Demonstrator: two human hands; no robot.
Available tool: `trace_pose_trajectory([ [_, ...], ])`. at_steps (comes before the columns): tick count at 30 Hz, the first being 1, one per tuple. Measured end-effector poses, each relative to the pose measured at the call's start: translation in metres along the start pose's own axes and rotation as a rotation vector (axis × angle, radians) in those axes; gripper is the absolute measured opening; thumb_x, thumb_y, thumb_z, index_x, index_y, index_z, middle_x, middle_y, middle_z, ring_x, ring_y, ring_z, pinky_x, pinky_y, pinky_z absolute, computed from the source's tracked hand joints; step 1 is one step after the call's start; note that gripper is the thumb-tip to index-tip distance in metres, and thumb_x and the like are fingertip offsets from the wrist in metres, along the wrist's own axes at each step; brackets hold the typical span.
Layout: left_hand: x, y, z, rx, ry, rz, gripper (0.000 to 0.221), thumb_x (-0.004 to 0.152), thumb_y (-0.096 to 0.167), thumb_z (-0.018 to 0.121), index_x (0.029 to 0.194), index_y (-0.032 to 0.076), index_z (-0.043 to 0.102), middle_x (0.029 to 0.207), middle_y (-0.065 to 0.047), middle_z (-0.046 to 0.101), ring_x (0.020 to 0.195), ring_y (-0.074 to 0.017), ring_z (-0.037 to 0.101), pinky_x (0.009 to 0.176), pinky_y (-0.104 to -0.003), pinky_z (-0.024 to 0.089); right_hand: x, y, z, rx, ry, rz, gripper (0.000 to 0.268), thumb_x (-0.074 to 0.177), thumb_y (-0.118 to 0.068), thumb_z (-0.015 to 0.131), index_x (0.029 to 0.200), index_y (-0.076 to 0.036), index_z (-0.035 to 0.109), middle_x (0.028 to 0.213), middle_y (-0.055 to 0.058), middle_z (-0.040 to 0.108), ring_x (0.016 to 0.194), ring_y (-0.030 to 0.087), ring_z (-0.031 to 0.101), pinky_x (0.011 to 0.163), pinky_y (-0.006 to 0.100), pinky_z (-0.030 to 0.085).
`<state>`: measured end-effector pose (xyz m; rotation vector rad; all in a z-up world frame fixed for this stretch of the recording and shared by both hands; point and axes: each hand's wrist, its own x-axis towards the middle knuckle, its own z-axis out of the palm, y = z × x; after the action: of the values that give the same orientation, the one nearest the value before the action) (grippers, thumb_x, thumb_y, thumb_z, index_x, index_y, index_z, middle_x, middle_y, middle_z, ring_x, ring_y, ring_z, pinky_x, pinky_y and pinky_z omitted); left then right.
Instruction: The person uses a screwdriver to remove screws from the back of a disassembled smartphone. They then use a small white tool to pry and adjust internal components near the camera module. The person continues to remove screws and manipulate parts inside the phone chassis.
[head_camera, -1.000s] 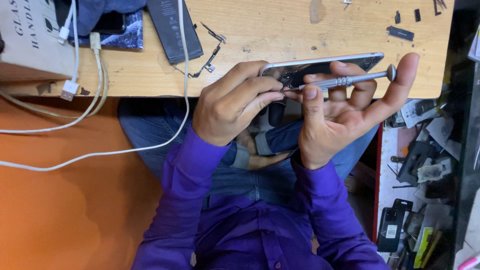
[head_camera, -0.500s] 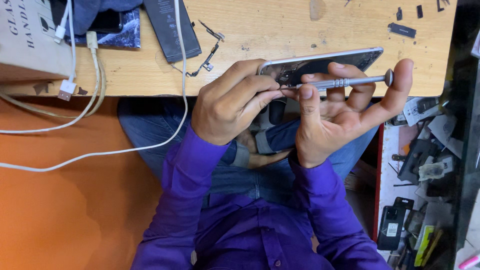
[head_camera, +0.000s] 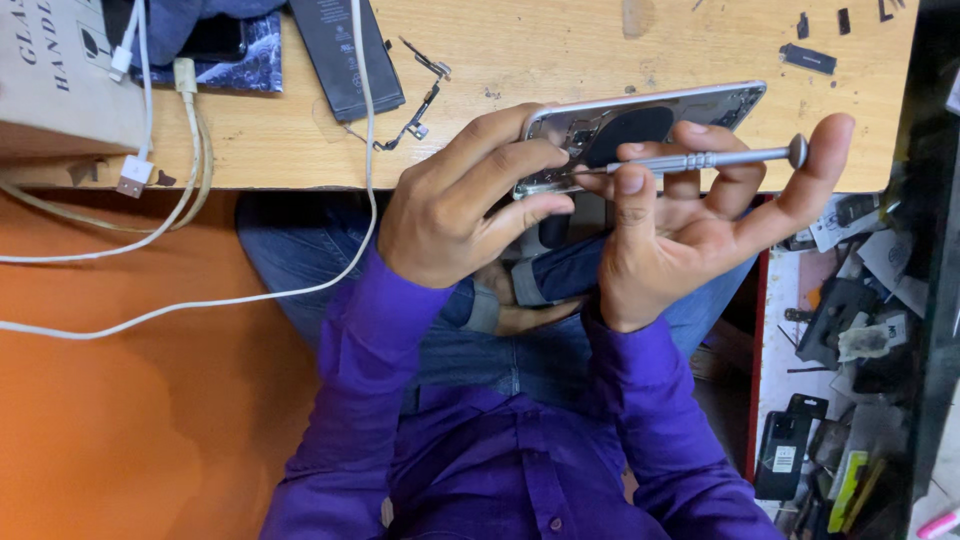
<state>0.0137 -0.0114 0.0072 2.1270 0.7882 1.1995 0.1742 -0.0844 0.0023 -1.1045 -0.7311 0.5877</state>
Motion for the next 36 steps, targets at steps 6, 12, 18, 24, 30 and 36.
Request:
trace_pose_trajectory([
  [6, 0.004, 0.001, -0.013, 0.061, -0.135, 0.038, 0.039, 0.098, 0.007, 0.080, 0.132, 0.012, 0.060, 0.148, -0.003, 0.055, 0.127, -0.0247, 0.068, 0.100, -0.033, 0.060, 0.012, 0.008, -0.008, -0.058, -0.094, -0.123, 0.103, 0.115, 0.014, 0.077, 0.166, -0.028, -0.002, 0.129, 0.009, 0.056, 0.101, 0.015, 0.060, 0.093, 0.029, 0.058],
  [12, 0.001, 0.000, -0.013, 0.029, -0.166, 0.024, 0.046, 0.097, -0.006, 0.071, 0.134, 0.016, 0.055, 0.152, -0.002, 0.053, 0.126, -0.0254, 0.068, 0.099, -0.033, 0.061, 0.004, 0.028, -0.023, -0.204, -0.221, -0.291, 0.104, 0.114, 0.013, 0.079, 0.164, -0.031, -0.001, 0.124, 0.006, 0.057, 0.101, 0.015, 0.063, 0.093, 0.029, 0.063],
  [18, -0.003, -0.004, -0.010, -0.013, -0.155, 0.021, 0.056, 0.098, -0.009, 0.070, 0.140, 0.020, 0.046, 0.154, 0.001, 0.052, 0.125, -0.0234, 0.069, 0.097, -0.031, 0.062, 0.001, 0.042, -0.017, -0.354, -0.239, -0.432, 0.106, 0.108, 0.014, 0.082, 0.166, -0.029, 0.003, 0.127, 0.011, 0.061, 0.102, 0.016, 0.066, 0.092, 0.029, 0.062],
  [24, -0.004, -0.007, -0.008, -0.024, -0.108, 0.088, 0.071, 0.101, -0.014, 0.064, 0.155, 0.020, 0.033, 0.155, 0.002, 0.049, 0.134, -0.0228, 0.064, 0.105, -0.029, 0.061, 0.003, 0.033, -0.012, -0.458, -0.272, -0.453, 0.102, 0.105, 0.019, 0.079, 0.167, -0.027, 0.013, 0.127, 0.016, 0.059, 0.102, 0.019, 0.069, 0.083, 0.027, 0.069],
  [30, -0.005, -0.008, -0.009, 0.003, -0.110, 0.099, 0.075, 0.100, -0.015, 0.063, 0.158, 0.020, 0.032, 0.156, 0.001, 0.050, 0.134, -0.0211, 0.064, 0.106, -0.027, 0.061, 0.000, 0.032, -0.009, -0.454, -0.279, -0.440, 0.099, 0.107, 0.022, 0.079, 0.163, -0.027, 0.013, 0.130, 0.016, 0.058, 0.101, 0.018, 0.067, 0.085, 0.027, 0.070],
  [36, -0.006, -0.009, -0.009, -0.001, -0.115, 0.098, 0.075, 0.098, -0.016, 0.064, 0.158, 0.018, 0.033, 0.156, 0.000, 0.050, 0.133, -0.0216, 0.065, 0.105, -0.027, 0.061, -0.001, 0.036, -0.012, -0.466, -0.299, -0.448, 0.100, 0.105, 0.022, 0.079, 0.163, -0.027, 0.014, 0.128, 0.016, 0.059, 0.101, 0.019, 0.066, 0.086, 0.028, 0.068],
])
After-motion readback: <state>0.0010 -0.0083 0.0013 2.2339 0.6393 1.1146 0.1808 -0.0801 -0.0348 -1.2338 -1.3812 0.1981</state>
